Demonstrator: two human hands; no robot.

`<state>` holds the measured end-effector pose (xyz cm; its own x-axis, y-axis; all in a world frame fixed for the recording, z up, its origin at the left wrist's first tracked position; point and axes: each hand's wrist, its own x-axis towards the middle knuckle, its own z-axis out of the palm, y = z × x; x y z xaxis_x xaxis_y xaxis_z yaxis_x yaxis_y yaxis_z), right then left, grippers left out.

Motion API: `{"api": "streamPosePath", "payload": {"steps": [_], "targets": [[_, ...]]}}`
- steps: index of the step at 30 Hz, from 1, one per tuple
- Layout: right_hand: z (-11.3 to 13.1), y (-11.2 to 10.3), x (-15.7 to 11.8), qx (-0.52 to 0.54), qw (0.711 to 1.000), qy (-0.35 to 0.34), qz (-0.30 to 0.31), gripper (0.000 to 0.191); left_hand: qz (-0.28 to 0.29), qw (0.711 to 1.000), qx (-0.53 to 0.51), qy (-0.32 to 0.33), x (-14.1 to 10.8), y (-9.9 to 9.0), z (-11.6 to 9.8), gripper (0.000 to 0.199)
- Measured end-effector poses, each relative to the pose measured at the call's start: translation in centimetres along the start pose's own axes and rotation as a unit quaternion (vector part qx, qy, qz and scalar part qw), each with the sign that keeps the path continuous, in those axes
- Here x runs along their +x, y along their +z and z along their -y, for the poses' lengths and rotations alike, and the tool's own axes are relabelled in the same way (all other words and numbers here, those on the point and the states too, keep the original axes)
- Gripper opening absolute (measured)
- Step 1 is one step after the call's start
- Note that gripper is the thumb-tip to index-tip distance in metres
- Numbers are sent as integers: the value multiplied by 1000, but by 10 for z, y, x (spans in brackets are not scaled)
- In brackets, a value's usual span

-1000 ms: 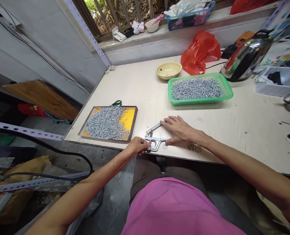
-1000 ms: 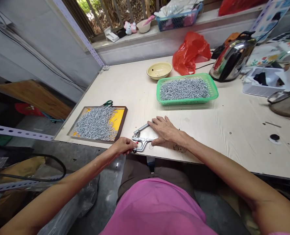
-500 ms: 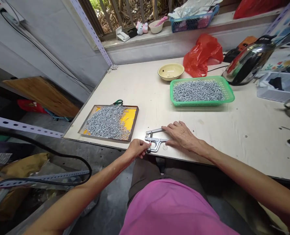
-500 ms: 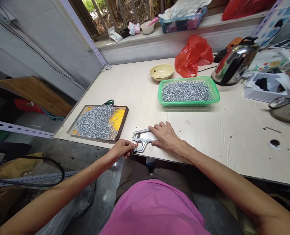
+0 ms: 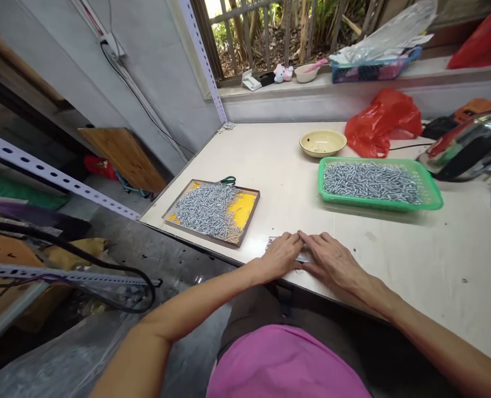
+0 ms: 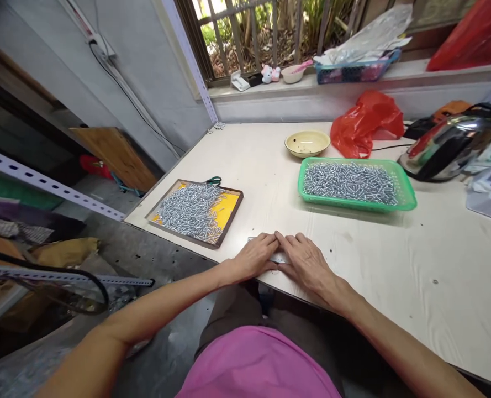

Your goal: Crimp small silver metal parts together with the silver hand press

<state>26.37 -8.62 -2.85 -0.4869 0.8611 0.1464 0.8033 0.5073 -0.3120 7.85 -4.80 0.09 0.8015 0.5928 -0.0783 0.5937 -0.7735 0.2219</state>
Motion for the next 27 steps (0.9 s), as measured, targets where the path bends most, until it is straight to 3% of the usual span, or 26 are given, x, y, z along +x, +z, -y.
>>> {"api": "streamPosePath", "payload": {"steps": [3,7,12,16,23,27], "targets": [[-6,0,-5,9,1000,3,6,73,36,999,25,30,5,-4,5,59],[-8,-1,-5,-24,999,23,16,49,43,998,22,26,10,-6,13,67],[0,-7,5,-47,998,42,19,27,16,1000,-18,16,18,1,25,50],[-1,-10,11,-15,999,28,14,12,0,1000,-21,-14,16,2,23,35],[-18,-1,19,2,1000,-8,2,26,18,998,-19,-60,21,-4,16,23],[-25,0,20,16,999,-24,-19,28,-11,995,-24,-97,17,1,14,41]]}}
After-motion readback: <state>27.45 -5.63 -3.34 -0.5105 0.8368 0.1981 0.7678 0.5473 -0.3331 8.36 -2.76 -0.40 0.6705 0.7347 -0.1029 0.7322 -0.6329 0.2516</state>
